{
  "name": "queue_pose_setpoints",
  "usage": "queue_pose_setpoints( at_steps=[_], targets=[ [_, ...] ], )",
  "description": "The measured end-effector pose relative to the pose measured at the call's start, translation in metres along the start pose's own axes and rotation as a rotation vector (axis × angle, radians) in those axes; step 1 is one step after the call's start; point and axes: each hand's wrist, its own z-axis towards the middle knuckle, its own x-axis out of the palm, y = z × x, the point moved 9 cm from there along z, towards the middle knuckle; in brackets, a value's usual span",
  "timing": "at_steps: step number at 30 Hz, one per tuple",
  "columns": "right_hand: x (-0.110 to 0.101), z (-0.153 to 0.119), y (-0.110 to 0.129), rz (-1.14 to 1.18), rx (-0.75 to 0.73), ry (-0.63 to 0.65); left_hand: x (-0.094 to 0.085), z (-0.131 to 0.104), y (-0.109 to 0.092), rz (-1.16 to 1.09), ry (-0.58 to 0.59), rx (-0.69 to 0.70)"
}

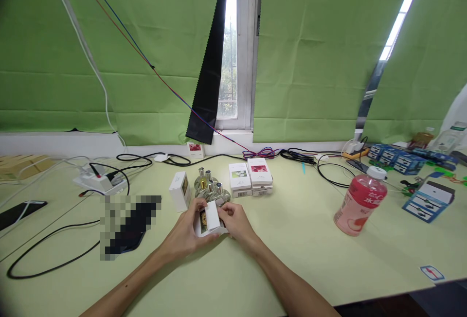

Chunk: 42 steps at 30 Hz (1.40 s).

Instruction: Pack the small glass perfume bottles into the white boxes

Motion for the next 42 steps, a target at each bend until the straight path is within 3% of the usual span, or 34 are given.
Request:
queue_pose_setpoints(
  at_steps=[29,42],
  targets=[
    [0.001,-0.004,0.011,-0.002,-0.011,0.055,0.002,-0.002,0.003,-0.030,0.014,0.006],
    [-0.035,0.004,0.012,-0.017,-0.146,-0.255,-0.001,0.000,0.008,-0.119,-0.086,0.045]
  ],
)
